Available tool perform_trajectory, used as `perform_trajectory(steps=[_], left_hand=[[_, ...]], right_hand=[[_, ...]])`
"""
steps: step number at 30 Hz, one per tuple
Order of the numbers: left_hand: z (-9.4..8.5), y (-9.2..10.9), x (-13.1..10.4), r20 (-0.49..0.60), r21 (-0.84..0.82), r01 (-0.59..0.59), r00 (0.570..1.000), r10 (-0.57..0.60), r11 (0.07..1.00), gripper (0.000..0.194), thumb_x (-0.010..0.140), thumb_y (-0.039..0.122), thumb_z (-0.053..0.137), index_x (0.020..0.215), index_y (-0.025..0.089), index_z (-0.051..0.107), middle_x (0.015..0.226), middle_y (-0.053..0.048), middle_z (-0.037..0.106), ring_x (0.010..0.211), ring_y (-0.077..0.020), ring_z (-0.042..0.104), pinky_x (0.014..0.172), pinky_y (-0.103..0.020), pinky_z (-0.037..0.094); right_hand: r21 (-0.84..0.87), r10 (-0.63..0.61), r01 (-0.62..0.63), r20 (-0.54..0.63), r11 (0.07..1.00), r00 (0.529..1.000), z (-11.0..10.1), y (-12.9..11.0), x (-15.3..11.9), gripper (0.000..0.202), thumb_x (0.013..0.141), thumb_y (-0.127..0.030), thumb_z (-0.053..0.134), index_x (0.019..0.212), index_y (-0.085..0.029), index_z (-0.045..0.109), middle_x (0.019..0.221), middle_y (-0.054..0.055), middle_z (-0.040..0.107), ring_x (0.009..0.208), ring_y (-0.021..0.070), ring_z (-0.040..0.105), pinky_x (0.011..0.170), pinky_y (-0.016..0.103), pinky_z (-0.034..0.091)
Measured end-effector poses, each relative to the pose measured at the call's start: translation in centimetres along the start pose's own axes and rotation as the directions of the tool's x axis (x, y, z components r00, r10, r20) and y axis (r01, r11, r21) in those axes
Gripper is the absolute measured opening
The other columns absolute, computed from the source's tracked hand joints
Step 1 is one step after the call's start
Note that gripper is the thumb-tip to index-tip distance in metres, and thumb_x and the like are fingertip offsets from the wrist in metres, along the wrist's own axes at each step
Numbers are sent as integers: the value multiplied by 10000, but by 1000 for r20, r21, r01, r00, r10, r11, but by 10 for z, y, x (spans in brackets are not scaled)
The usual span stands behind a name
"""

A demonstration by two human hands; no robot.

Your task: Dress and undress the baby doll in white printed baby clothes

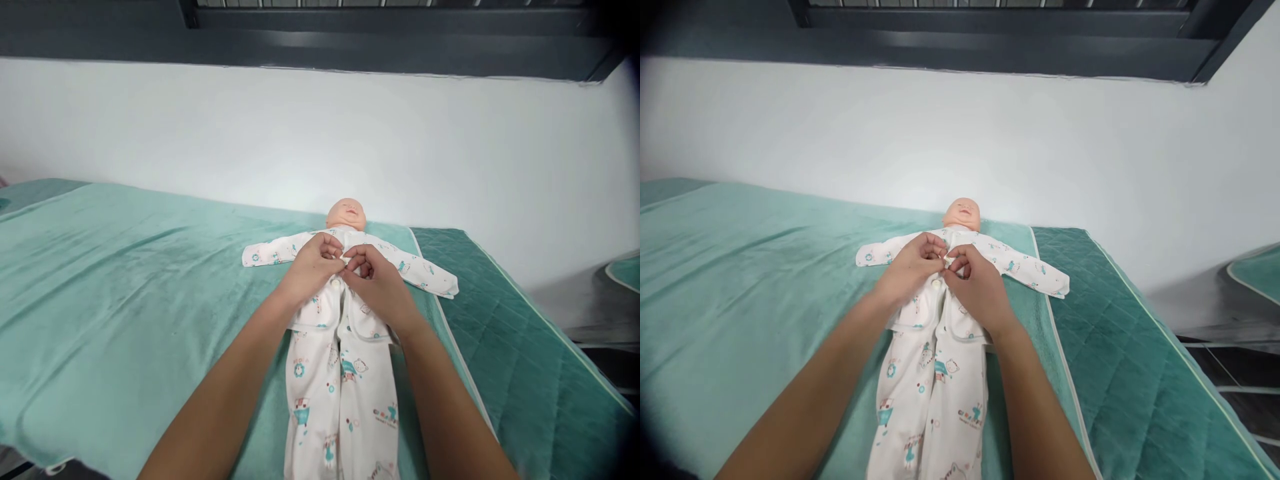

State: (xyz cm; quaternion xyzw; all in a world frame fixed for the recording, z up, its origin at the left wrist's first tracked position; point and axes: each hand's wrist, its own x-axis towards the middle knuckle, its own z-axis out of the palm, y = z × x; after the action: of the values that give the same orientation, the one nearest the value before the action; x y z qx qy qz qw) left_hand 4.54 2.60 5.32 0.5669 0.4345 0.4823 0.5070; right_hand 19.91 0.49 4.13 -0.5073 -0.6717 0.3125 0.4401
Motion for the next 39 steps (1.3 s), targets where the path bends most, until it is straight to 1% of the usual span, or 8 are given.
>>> perform_trajectory(steps=[7, 12, 18, 23, 28, 33, 36, 39], left_hand=[[3, -3, 0, -24, 19, -19, 1000, 19, 1000, 239, 668, 113, 582, 892, 192, 558, 826, 16, 548, 720, -92, 514, 616, -225, 370], [2, -4, 0, -11, 78, -43, 999, 44, 996, 244, 683, 117, 588, 916, 188, 569, 833, 23, 542, 715, -91, 504, 612, -216, 371], [-5, -6, -5, 40, 333, -183, 983, 180, 925, 164, 843, 235, 566, 978, 207, 654, 748, 25, 520, 682, -114, 480, 640, -249, 386], [-5, -10, -6, 22, 457, -320, 937, 349, 830, 151, 860, 185, 561, 950, 203, 681, 994, -25, 586, 780, -122, 528, 722, -261, 435], [-6, -11, -4, -10, 480, -365, 907, 421, 798, 167, 891, 169, 525, 950, 206, 677, 1040, -31, 609, 877, -134, 568, 794, -268, 453], [-20, 1, -10, -45, 405, -218, 965, 258, 888, 155, 894, 309, 575, 967, 206, 664, 853, -1, 622, 750, -131, 543, 699, -269, 429], [-30, 10, -15, 107, 378, -164, 985, 133, 911, 217, 882, 404, 598, 910, 199, 665, 789, 8, 597, 694, -122, 495, 648, -264, 393], [-36, 16, -17, 286, 417, -198, 955, 79, 887, 220, 822, 419, 674, 850, 201, 683, 838, -5, 611, 743, -132, 492, 665, -266, 392]], right_hand=[[165, 37, -35, -10, 986, 999, 1, 5, 7, 185, 849, -350, 607, 992, -235, 636, 670, -62, 492, 591, 110, 404, 560, 252, 321], [226, 75, -55, -82, 973, 994, 4, 8, 10, 126, 842, -326, 624, 895, -213, 629, 703, -35, 604, 669, 126, 522, 660, 263, 380], [279, 90, -51, -130, 959, 987, 2, 11, 7, 154, 874, -367, 620, 869, -214, 626, 732, -25, 640, 718, 130, 557, 717, 268, 397], [273, 63, -19, -155, 962, 986, 4, 11, 5, 132, 874, -350, 625, 869, -218, 633, 745, -26, 638, 726, 131, 557, 729, 269, 413], [243, 60, 2, -246, 970, 967, 4, 12, 4, 104, 863, -323, 632, 863, -219, 646, 770, -24, 626, 721, 129, 546, 699, 261, 421], [23, -24, 30, -232, 999, 972, -10, -3, -5, 191, 899, -386, 597, 800, -224, 603, 664, -41, 551, 618, 119, 473, 603, 258, 372], [-265, -65, 47, -62, 963, 996, -19, -17, -14, 301, 881, -440, 623, 696, -220, 535, 614, -41, 521, 582, 122, 434, 564, 270, 319], [-470, -19, 51, 73, 881, 997, -22, -28, -22, 299, 835, -413, 670, 682, -219, 501, 652, -23, 563, 612, 138, 463, 564, 278, 302]])
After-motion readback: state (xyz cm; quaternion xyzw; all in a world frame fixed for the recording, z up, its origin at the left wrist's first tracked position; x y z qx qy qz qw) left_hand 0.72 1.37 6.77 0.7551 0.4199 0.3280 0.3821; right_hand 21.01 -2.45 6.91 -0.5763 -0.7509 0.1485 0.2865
